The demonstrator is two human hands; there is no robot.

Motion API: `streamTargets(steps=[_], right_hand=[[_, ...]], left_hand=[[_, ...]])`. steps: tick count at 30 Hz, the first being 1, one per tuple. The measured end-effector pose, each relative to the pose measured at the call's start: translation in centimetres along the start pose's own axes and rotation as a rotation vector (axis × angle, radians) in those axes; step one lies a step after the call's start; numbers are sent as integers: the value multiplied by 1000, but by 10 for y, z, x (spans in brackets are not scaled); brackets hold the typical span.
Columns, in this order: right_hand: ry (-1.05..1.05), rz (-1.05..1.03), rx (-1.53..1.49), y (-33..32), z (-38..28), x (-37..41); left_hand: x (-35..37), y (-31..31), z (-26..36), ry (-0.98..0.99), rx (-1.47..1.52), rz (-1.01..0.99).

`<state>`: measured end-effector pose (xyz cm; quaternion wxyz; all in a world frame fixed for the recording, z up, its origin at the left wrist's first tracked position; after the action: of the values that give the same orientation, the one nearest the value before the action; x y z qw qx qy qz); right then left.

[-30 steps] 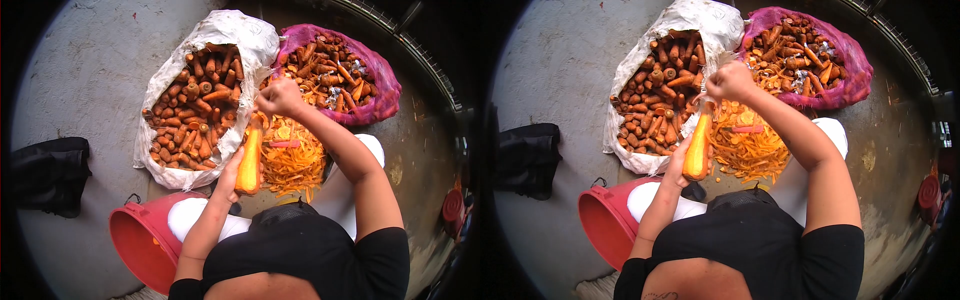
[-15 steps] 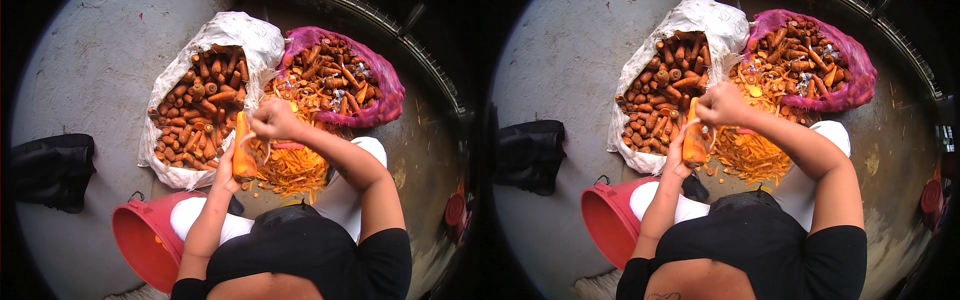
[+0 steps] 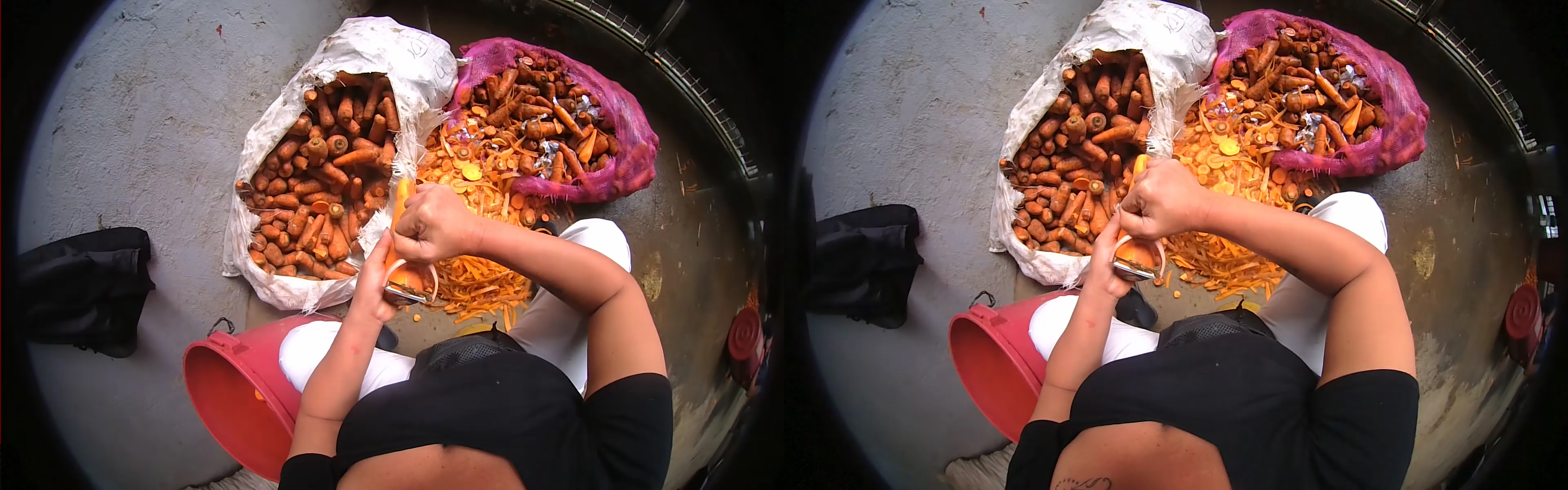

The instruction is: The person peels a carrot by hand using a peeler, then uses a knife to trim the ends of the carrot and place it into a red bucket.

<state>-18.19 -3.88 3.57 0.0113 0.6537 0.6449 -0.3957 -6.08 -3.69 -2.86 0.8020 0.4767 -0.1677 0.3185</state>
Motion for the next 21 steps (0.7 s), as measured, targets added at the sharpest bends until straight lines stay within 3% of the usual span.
streamTargets(steps=[3,6,8,9,12,13,14,16,19,21], right_hand=[[2,24,-34,2,1,-2],[-24,59,-29,0,-2,-7],[93,85,58,-13,22,-11],[65,229,143,-29,45,-15],[286,162,596,-76,94,-10],[235,179,780,-87,101,-6],[397,249,763,-97,117,3],[520,479,614,-104,118,8],[768,342,192,-89,119,6],[635,274,27,-69,107,-1]], left_hand=[[2,-2,5,9,-26,176],[2,-7,9,36,-111,117],[10,-11,4,9,-164,112],[14,-12,0,-8,-196,106],[15,-14,-10,-43,-238,24],[17,-7,-9,-32,-217,-15],[21,2,-4,-20,-202,-55],[23,6,3,13,-197,-71],[14,-2,9,72,-205,-24],[9,-11,12,67,-162,66]])
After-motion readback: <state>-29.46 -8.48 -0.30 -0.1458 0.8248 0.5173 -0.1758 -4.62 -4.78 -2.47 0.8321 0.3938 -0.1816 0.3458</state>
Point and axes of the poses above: each hand's wrist, its own x-axis away from the middle knuckle, its own y-axis out of the palm, z = x × y, the point moved 6 cm from there along -x, towards the middle knuckle, and after that the axes turned 11 degrees about -x, right-handed, at the moved point
